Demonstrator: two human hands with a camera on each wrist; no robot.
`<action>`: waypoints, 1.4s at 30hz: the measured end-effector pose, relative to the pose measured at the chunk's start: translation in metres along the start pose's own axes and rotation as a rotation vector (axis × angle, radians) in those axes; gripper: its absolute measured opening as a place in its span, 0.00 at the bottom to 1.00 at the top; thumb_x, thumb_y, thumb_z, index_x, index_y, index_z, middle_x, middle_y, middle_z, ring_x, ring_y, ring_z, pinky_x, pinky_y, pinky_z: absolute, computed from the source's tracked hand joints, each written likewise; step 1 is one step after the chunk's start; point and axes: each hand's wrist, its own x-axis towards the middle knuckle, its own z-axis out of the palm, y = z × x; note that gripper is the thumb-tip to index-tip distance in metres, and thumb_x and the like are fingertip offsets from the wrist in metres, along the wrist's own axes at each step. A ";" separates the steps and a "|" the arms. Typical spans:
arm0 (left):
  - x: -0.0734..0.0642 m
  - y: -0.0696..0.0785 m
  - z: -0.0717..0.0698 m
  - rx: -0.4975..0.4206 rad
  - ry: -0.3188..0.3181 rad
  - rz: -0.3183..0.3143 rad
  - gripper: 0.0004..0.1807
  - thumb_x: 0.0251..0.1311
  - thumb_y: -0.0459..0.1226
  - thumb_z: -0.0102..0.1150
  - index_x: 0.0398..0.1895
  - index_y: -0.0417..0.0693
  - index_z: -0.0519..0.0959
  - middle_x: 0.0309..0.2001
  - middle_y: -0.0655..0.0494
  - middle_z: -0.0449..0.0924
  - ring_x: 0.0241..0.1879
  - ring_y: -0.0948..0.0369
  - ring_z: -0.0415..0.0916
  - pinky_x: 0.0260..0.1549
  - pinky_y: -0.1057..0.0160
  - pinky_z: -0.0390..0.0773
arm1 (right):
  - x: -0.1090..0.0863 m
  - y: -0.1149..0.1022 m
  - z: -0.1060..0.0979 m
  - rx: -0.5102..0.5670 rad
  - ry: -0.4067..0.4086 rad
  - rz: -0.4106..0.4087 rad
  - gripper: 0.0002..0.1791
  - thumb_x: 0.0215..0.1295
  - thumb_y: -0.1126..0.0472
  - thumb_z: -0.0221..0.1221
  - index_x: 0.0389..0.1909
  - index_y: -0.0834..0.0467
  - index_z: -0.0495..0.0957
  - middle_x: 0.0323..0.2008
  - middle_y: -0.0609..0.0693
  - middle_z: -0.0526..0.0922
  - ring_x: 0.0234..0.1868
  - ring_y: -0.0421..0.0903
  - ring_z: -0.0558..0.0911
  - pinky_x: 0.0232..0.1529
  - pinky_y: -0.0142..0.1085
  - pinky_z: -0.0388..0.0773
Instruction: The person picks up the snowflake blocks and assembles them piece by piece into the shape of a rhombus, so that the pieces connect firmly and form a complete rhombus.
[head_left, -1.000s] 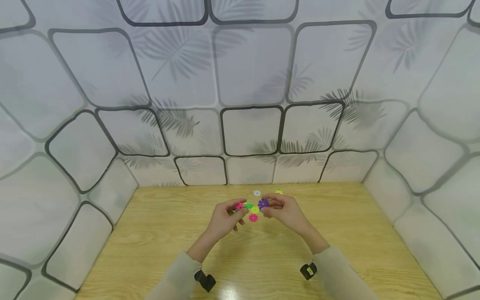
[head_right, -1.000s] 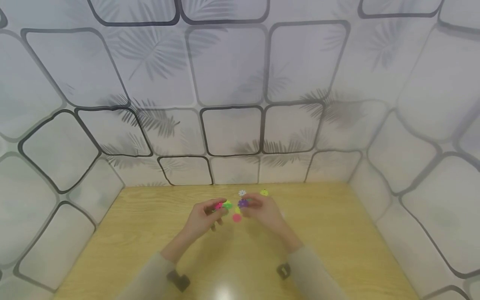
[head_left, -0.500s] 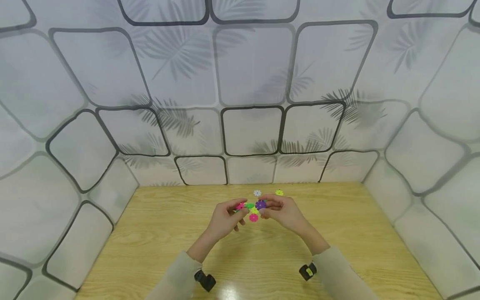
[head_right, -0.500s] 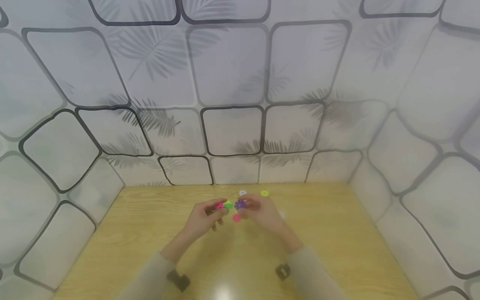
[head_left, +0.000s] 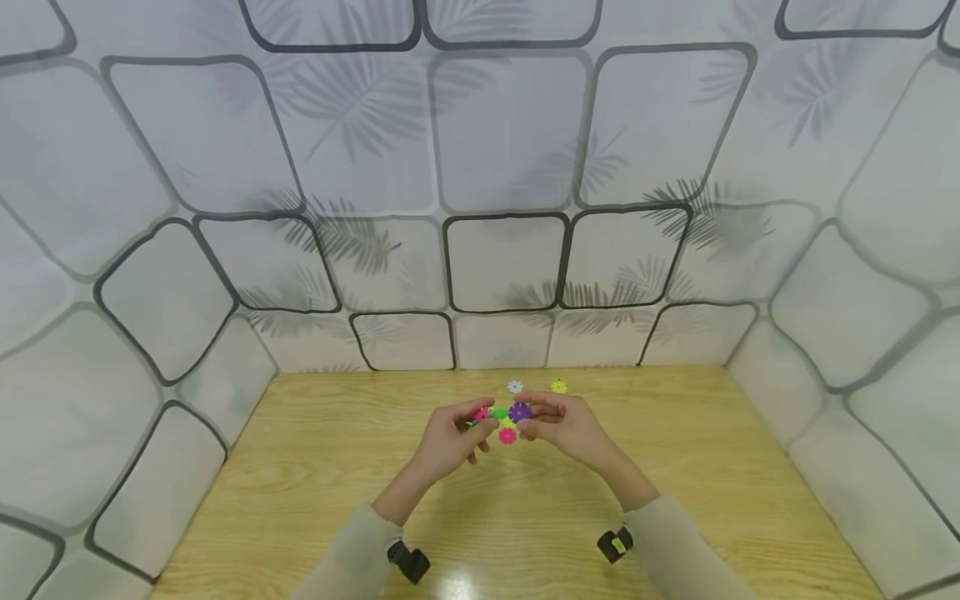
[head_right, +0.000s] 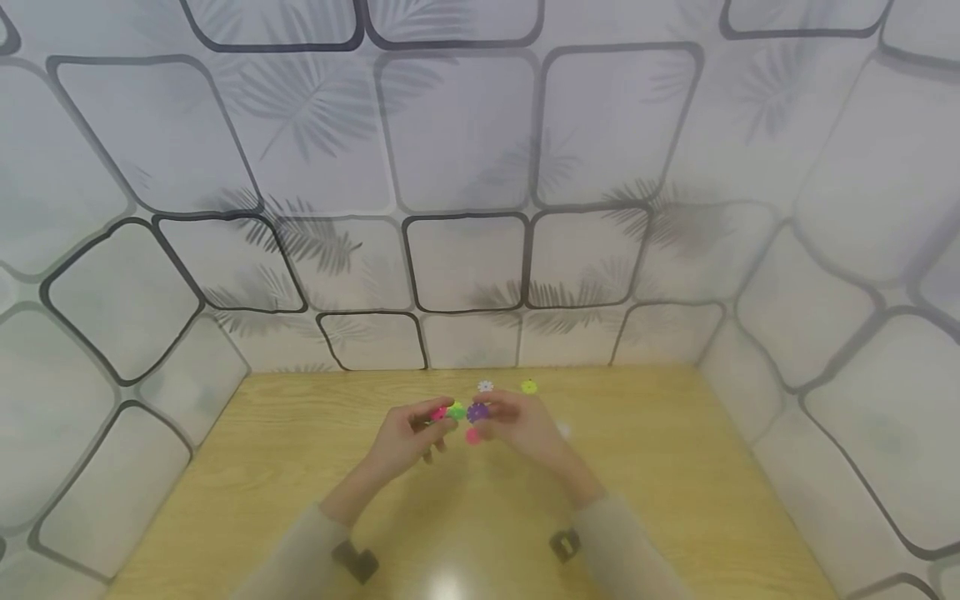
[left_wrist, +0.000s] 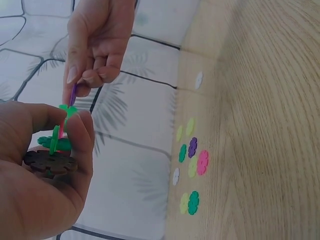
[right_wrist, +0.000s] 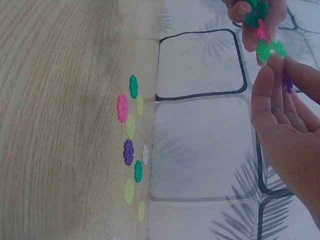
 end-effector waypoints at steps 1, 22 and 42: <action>0.000 0.000 0.000 0.005 -0.004 0.002 0.25 0.73 0.36 0.64 0.69 0.34 0.77 0.35 0.40 0.87 0.23 0.68 0.81 0.18 0.57 0.86 | 0.000 0.000 0.000 0.000 -0.005 -0.003 0.24 0.74 0.62 0.65 0.67 0.65 0.77 0.46 0.60 0.87 0.44 0.46 0.90 0.47 0.36 0.89; -0.001 0.004 -0.002 0.045 -0.065 0.022 0.24 0.75 0.37 0.62 0.69 0.35 0.77 0.32 0.44 0.86 0.24 0.66 0.80 0.21 0.63 0.85 | 0.000 0.001 -0.001 0.008 -0.037 -0.020 0.23 0.76 0.66 0.61 0.69 0.64 0.77 0.46 0.61 0.87 0.42 0.42 0.89 0.48 0.36 0.89; -0.002 0.004 0.002 0.036 -0.076 0.039 0.25 0.75 0.34 0.62 0.70 0.30 0.74 0.30 0.35 0.85 0.24 0.65 0.79 0.22 0.70 0.82 | -0.001 -0.002 -0.001 -0.044 -0.058 -0.058 0.23 0.75 0.65 0.63 0.68 0.66 0.78 0.40 0.58 0.88 0.39 0.50 0.90 0.42 0.35 0.90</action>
